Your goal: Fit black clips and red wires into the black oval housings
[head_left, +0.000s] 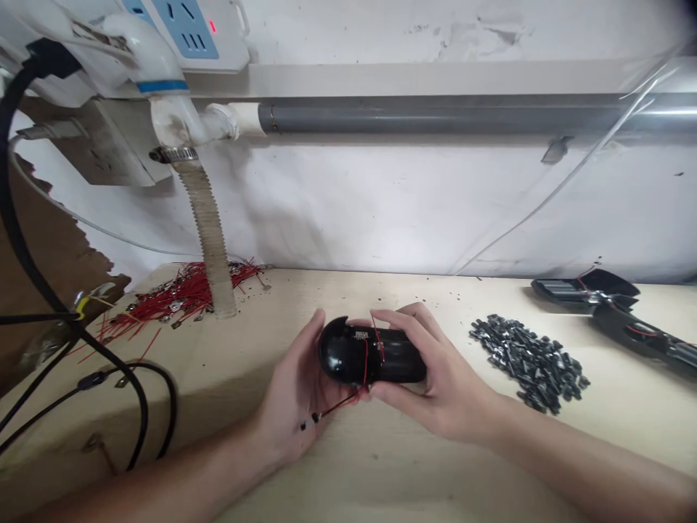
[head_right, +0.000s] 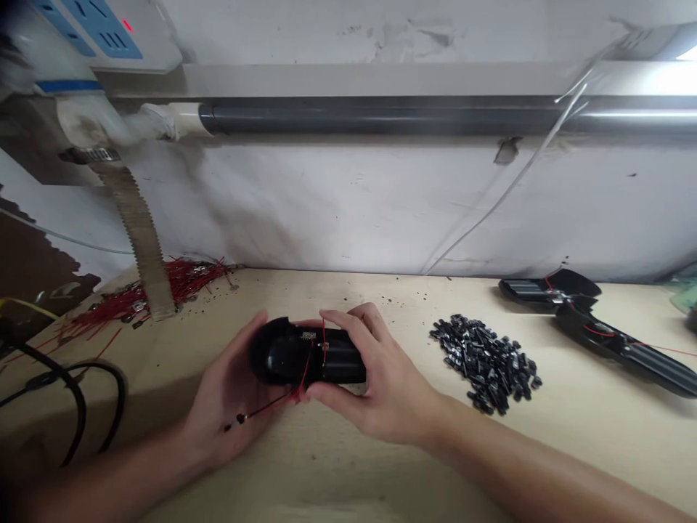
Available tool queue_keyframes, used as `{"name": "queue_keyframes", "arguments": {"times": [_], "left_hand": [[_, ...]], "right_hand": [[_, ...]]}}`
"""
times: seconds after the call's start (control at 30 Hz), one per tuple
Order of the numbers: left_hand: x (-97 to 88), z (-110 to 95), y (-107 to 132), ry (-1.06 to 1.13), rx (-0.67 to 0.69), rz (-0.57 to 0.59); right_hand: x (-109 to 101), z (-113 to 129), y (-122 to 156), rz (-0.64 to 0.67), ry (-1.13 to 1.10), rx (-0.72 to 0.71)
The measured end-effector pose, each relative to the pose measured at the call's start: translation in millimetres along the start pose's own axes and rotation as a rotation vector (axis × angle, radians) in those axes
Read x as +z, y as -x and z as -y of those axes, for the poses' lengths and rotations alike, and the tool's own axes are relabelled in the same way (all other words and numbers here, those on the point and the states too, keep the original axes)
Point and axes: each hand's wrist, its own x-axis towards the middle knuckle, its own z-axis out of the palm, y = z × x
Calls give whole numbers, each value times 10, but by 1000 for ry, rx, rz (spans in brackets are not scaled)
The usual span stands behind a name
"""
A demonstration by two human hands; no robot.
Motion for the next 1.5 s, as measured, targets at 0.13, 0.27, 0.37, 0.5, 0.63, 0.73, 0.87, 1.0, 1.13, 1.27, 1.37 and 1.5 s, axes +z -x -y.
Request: {"name": "queue_keyframes", "arguments": {"times": [0.13,0.27,0.37,0.5,0.63,0.73,0.87,1.0,1.13,1.27,1.37,1.5], "left_hand": [[-30,4,-22,108,44,14],[-75,113,-50,52,143,7],[-76,213,-52,-217,282,90],[-29,249,-24,-459,348,110],[-64,263,-27,-508,348,-71],[-131,303,-49,-399,325,-124],[-132,306,-41,-377,330,-81],[-51,249,-4,-458,343,-189],[-12,224,29,-503,320,-254],[-18,222,52,-526,299,-284],[-8,195,61,-556,308,-304],[29,162,67,-620,342,-344]], "right_hand": [[42,-8,1,-78,26,157],[53,19,-22,-81,-38,333],[67,78,-8,-95,-16,426],[80,193,51,-55,-23,406],[82,281,91,-12,-120,294],[103,286,106,9,-330,315],[131,270,128,15,-443,341],[120,287,148,19,-404,223],[101,287,157,35,-362,84],[103,270,175,36,-366,38],[120,271,196,36,-370,21],[110,296,139,25,-313,-13]]}}
